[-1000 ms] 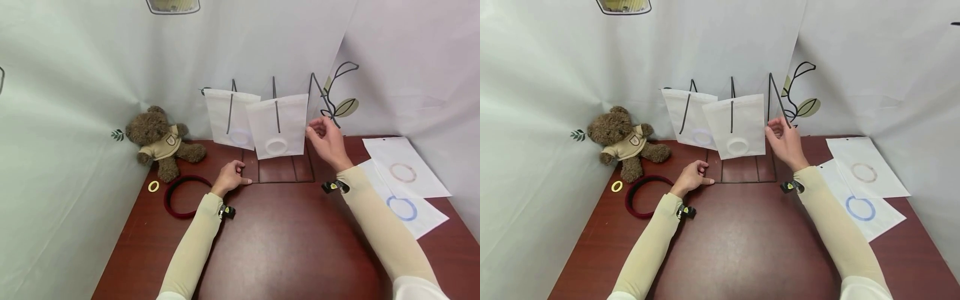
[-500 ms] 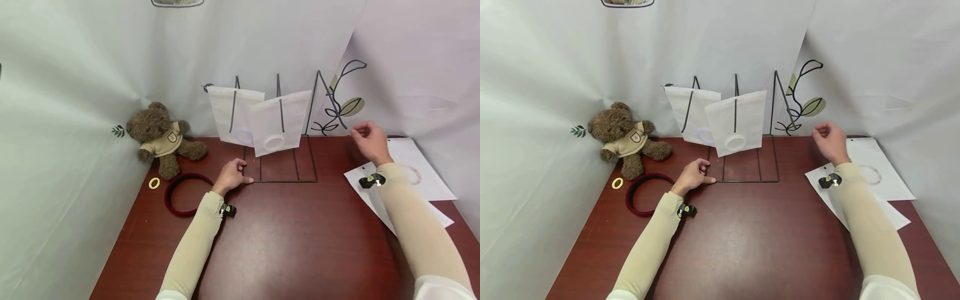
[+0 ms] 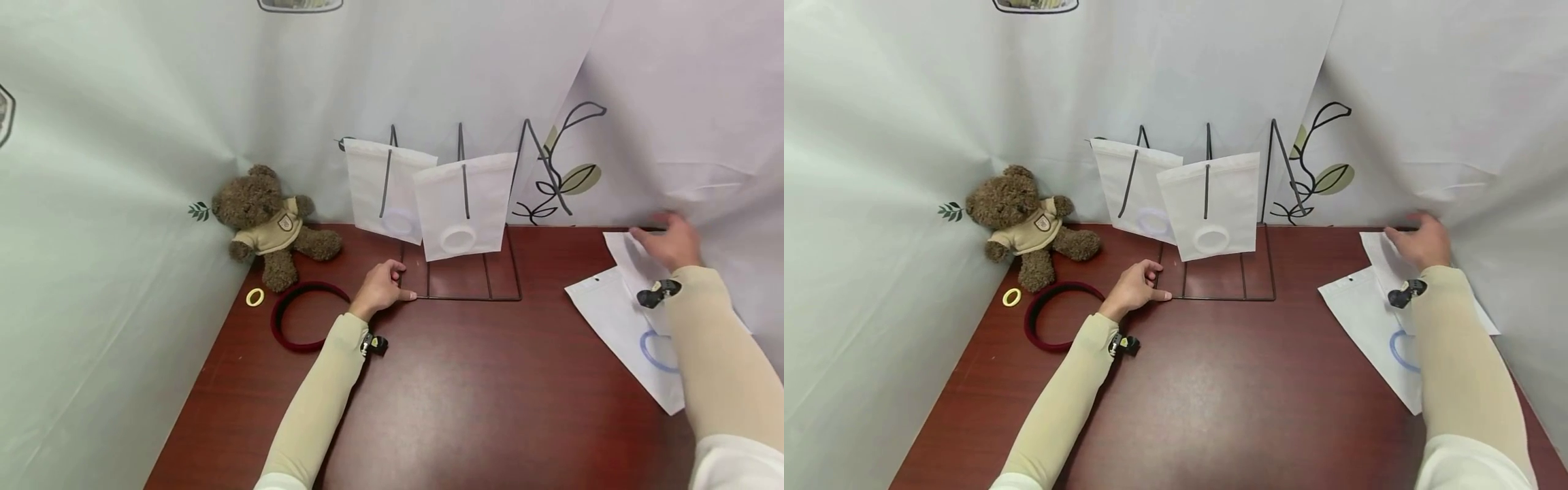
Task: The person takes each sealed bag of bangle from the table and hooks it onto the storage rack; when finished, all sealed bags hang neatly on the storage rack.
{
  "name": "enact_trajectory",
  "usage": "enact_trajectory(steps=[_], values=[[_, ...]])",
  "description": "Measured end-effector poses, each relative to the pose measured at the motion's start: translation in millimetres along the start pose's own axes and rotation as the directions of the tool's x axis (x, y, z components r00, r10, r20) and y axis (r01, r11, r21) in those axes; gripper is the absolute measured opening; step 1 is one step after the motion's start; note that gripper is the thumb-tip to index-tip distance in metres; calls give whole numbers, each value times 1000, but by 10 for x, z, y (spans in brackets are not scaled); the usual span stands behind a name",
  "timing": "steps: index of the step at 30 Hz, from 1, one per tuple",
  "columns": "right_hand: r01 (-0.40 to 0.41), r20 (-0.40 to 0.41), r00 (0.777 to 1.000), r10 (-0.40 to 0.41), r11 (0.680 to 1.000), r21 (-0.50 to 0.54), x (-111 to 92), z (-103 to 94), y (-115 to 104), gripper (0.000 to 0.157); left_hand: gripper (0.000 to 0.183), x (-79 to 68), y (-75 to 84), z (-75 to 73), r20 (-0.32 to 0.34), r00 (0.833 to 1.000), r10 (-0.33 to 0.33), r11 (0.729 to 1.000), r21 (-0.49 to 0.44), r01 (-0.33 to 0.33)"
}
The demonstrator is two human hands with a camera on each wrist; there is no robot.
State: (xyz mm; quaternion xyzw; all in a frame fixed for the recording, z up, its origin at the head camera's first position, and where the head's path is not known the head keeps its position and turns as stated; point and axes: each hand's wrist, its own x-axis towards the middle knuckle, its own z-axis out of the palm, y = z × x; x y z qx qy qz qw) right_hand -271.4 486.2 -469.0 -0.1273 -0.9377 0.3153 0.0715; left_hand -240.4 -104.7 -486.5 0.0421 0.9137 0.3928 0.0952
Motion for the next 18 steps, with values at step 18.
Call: enact_trajectory(steps=[18], values=[[-89, 30, 995, 91, 994, -69, -198, 94, 269, 89, 66, -7, 31, -3, 11, 1000, -14, 1000, 6, 14]])
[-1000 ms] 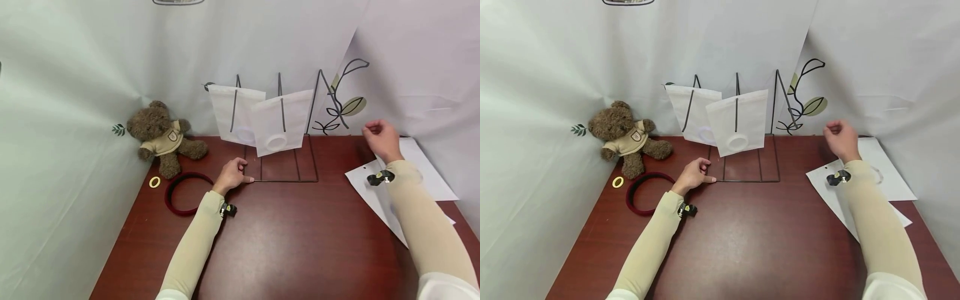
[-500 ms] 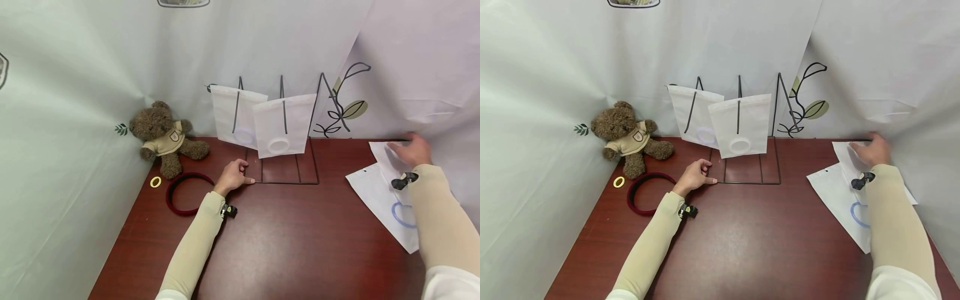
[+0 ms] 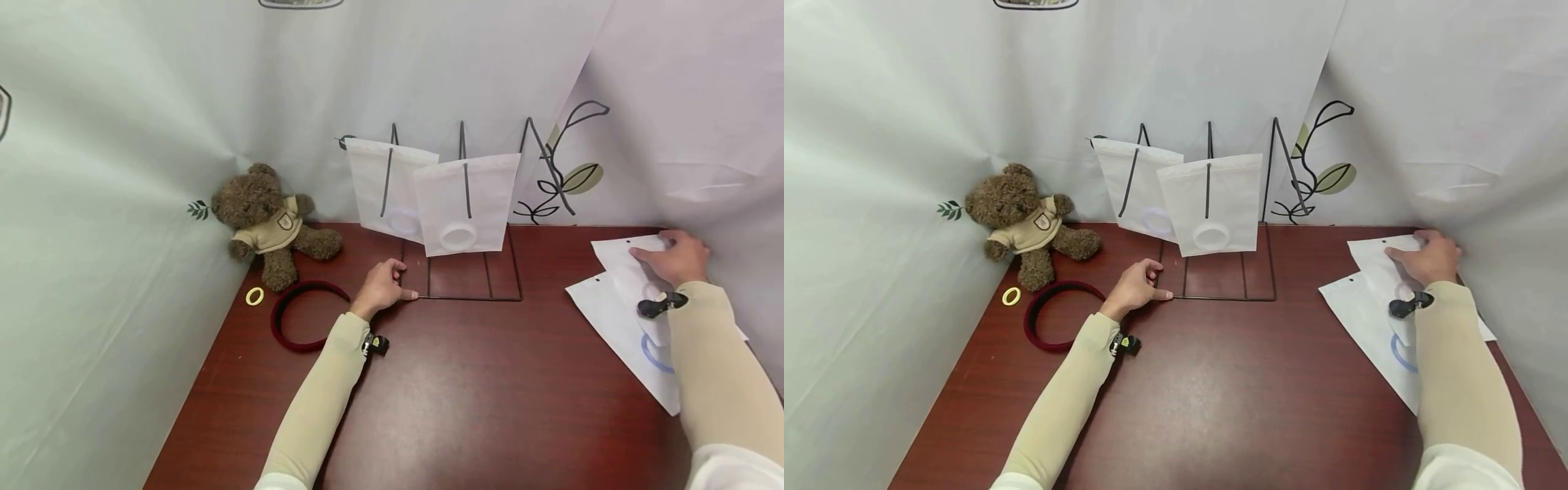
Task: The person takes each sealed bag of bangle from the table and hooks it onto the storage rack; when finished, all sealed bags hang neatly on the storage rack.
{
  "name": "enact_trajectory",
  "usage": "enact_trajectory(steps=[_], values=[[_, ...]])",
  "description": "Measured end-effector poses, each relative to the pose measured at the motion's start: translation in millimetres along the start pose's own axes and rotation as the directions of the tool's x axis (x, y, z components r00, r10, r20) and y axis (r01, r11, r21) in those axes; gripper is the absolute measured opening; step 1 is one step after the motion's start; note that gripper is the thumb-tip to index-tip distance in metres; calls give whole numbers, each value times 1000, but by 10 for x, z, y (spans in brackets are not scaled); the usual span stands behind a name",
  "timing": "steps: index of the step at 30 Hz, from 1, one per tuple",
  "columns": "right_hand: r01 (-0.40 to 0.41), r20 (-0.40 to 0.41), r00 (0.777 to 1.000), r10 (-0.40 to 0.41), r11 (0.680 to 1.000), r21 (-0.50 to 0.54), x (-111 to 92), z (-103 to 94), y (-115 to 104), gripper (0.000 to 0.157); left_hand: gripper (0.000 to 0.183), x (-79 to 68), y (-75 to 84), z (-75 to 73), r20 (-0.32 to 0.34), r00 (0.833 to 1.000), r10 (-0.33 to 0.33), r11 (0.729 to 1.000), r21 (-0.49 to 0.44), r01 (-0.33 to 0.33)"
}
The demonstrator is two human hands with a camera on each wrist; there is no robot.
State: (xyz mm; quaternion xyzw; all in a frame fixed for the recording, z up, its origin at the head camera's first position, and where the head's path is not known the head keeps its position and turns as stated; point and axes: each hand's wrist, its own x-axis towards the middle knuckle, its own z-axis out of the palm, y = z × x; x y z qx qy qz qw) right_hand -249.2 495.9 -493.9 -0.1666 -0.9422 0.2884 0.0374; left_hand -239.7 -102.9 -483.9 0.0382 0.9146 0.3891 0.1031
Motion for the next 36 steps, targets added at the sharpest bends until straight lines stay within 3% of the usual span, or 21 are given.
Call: enact_trajectory(steps=[4, 12, 19, 24, 28, 36], values=[[2, -40, 999, 0, 999, 41, -52, 18, -22, 79, 66, -7, 20, 8, 1, 1000, -5, 1000, 10, 5], [-17, -11, 1000, 19, 995, 95, -136, -10, -82, 76, 66, -19, 49, 18, 7, 1000, -11, 1000, 13, 11], [109, -96, 991, -95, 983, 147, -206, -57, -336, 44, 67, -23, 52, 19, -3, 1000, -19, 1000, 15, 19], [214, -150, 972, -184, 950, 226, -347, -112, -633, 39, 68, -7, 58, 16, 2, 999, -32, 999, 11, 32], [278, -185, 955, -231, 913, 297, -503, -167, -841, 22, 68, -1, 63, 13, -5, 1000, -31, 999, 12, 31], [339, -187, 941, -282, 798, 499, -880, -242, -1185, 26, 68, -28, 49, 15, 8, 999, -35, 999, -7, 35]])
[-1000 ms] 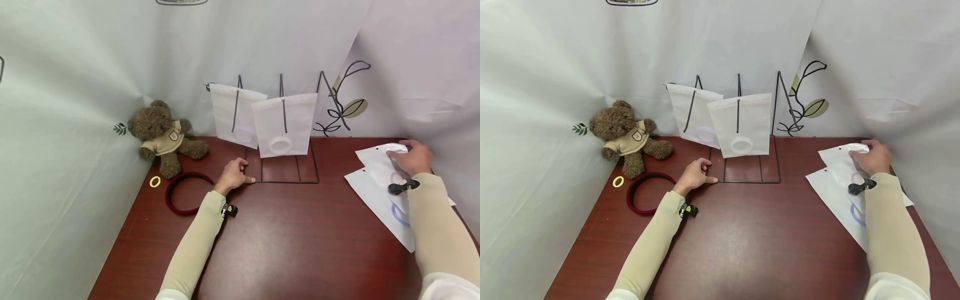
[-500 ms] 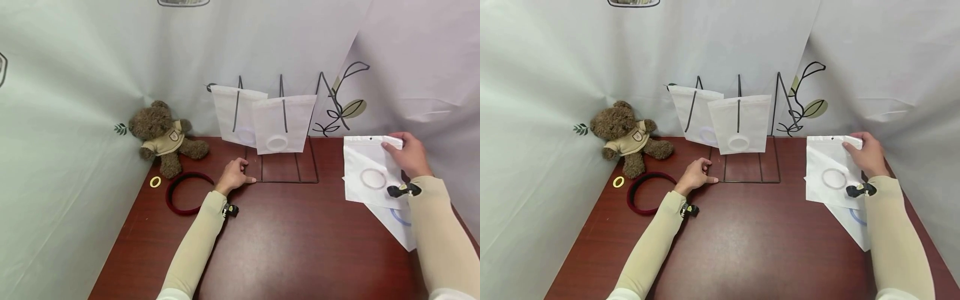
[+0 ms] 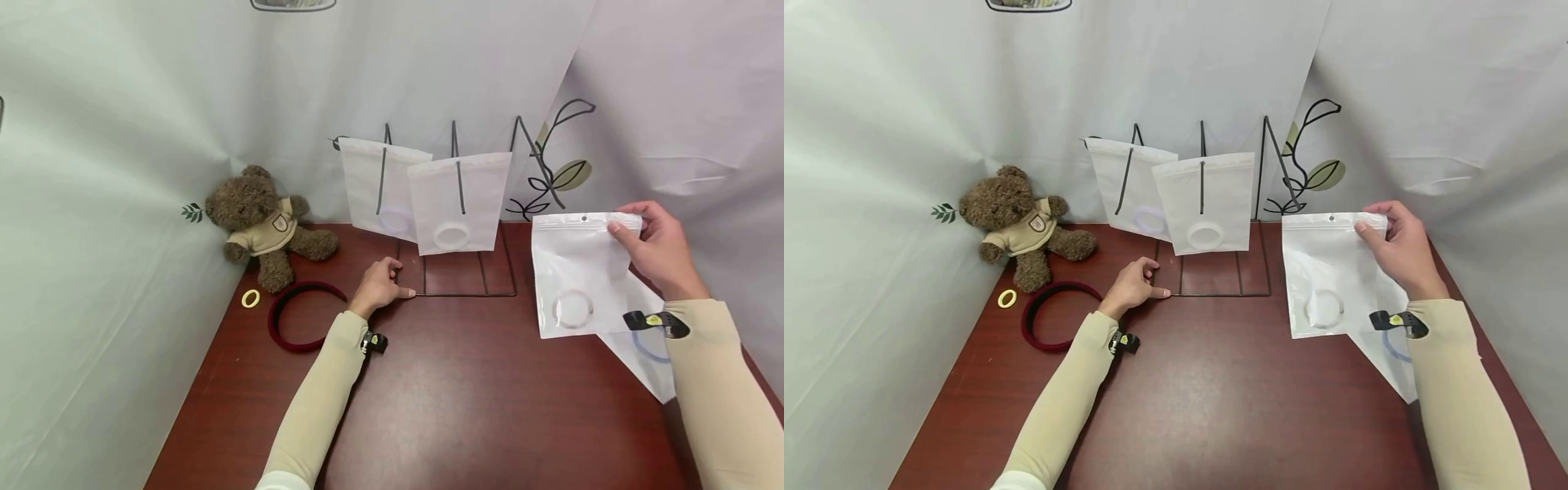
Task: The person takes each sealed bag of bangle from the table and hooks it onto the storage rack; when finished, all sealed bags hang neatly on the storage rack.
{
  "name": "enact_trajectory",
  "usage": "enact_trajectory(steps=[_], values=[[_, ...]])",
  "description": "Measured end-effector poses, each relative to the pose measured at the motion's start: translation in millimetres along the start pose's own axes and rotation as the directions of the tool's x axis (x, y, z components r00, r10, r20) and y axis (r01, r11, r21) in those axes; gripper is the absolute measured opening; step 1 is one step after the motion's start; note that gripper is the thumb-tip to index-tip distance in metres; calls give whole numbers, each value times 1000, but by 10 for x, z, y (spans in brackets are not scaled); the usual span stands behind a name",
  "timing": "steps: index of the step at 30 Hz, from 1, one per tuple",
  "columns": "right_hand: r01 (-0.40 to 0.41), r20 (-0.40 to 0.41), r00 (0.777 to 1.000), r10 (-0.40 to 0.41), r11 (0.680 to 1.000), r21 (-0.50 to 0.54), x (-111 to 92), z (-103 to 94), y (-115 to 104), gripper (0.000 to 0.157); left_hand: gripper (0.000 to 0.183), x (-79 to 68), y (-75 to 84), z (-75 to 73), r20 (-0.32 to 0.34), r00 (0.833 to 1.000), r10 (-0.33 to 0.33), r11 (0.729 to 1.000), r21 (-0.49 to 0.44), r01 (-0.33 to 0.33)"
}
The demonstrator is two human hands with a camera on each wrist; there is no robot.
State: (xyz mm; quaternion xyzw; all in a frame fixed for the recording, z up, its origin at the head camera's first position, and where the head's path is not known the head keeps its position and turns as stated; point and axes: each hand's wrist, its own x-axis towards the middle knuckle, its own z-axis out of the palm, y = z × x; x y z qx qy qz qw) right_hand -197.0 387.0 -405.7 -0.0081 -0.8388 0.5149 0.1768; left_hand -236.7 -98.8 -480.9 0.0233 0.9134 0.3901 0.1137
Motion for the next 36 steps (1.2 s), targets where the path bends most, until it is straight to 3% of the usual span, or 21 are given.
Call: enact_trajectory(steps=[4, 8, 10, 15, 18, 21, 26, 36], values=[[44, 3, 999, -45, 984, 175, -124, 15, -200, 25, 69, 3, -9, -9, 3, 1000, 0, 1000, 0, 0], [90, -4, 995, -97, 905, 415, -238, 28, -371, 24, 68, 8, -12, -13, 5, 1000, 0, 1000, -1, 0], [104, -8, 993, -114, 870, 481, -288, 30, -440, 24, 68, 8, -10, -8, 3, 1000, 1, 1000, -6, -1], [198, -42, 977, -209, 811, 551, -385, 73, -606, 28, 68, 10, -20, 14, -1, 1000, 1, 1000, -6, -1], [289, -79, 951, -300, 767, 572, -414, 139, -717, 30, 68, 6, -25, 14, -5, 1000, 1, 1000, 2, -1], [366, -115, 924, -366, 752, 548, -430, 206, -831, 31, 68, 5, -28, 8, -4, 1000, -4, 1000, 4, 4], [424, -141, 902, -408, 780, 460, -445, 286, -975, 30, 68, -2, -24, 4, -1, 1000, 1, 1000, 0, -1], [419, -155, 908, -389, 843, 337, -345, 370, -1006, 29, 68, -24, -6, 2, -2, 1000, 2, 1000, -1, -2]])
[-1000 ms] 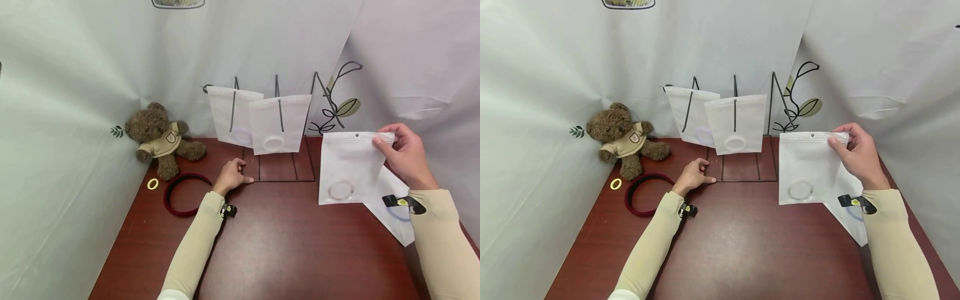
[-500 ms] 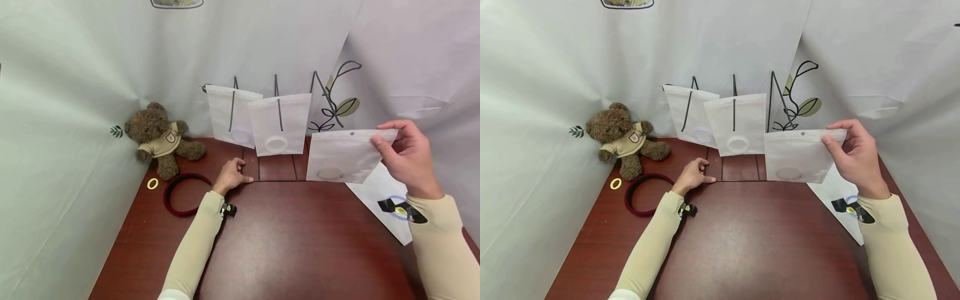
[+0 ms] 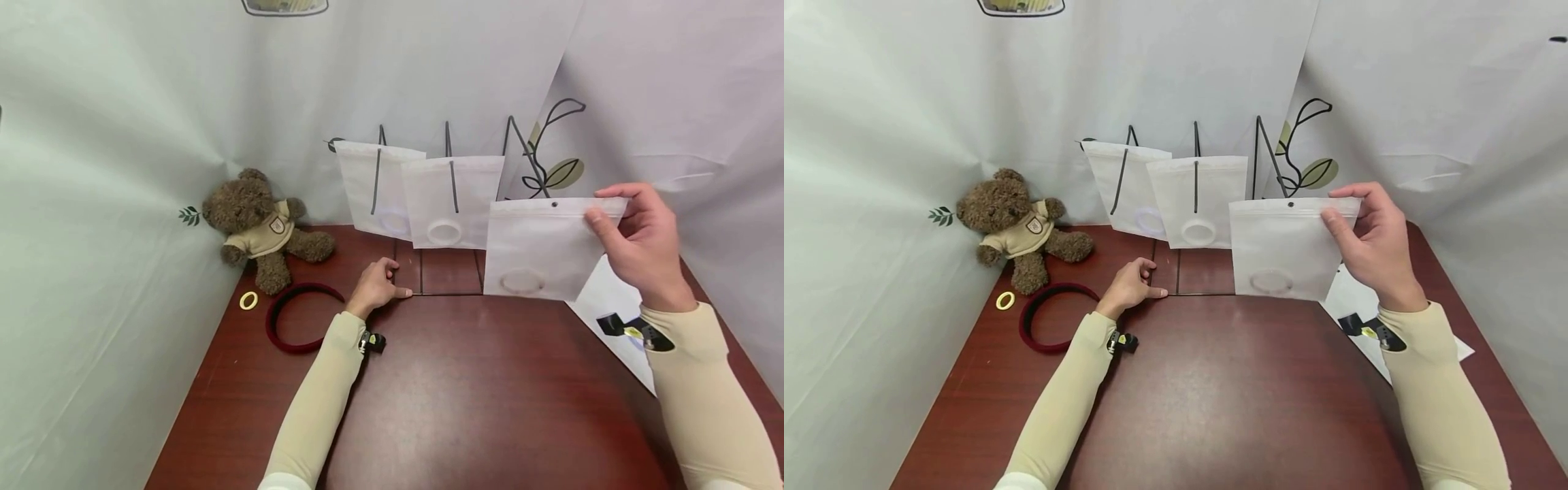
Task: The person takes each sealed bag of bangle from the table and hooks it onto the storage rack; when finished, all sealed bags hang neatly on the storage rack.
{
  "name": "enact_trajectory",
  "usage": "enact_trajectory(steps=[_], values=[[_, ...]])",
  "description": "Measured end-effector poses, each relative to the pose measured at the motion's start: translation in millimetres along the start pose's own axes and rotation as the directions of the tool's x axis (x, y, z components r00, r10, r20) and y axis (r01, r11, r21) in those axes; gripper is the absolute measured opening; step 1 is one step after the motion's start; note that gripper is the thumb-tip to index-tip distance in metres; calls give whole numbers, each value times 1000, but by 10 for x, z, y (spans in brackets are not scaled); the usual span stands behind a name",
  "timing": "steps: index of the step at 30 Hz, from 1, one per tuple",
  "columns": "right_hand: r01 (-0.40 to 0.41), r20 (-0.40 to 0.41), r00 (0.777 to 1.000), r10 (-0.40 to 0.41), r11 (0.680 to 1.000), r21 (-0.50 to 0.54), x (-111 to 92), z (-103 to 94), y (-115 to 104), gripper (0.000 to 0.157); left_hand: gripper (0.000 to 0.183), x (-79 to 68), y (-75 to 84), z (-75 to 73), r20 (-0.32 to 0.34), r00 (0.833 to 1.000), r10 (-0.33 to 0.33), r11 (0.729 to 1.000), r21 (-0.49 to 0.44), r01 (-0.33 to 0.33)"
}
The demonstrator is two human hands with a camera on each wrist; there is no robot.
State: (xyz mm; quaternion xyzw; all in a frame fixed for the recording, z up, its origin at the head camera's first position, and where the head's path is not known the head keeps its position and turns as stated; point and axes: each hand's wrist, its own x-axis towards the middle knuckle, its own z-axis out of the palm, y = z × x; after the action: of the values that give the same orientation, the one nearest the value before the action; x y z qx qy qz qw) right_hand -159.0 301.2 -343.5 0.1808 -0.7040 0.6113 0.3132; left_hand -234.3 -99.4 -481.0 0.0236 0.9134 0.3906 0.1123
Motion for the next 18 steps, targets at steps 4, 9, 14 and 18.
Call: enact_trajectory(steps=[4, 9, 14, 18], values=[[1, 34, 999, 2, 997, -77, 34, 23, 32, 31, 68, 6, -16, 7, -3, 1000, 1, 1000, 0, -1], [-14, 35, 999, 15, 999, -38, 92, 55, 102, 30, 68, 24, -36, 5, -4, 1000, 3, 1000, 9, -3], [-51, 0, 999, 51, 998, -36, 167, 108, 200, 29, 68, 31, -29, -1, 15, 1000, 7, 1000, 11, -7], [-67, -20, 998, 65, 990, -123, 254, 159, 263, 29, 68, 42, -22, 0, 16, 1000, 13, 1000, 9, -13]])
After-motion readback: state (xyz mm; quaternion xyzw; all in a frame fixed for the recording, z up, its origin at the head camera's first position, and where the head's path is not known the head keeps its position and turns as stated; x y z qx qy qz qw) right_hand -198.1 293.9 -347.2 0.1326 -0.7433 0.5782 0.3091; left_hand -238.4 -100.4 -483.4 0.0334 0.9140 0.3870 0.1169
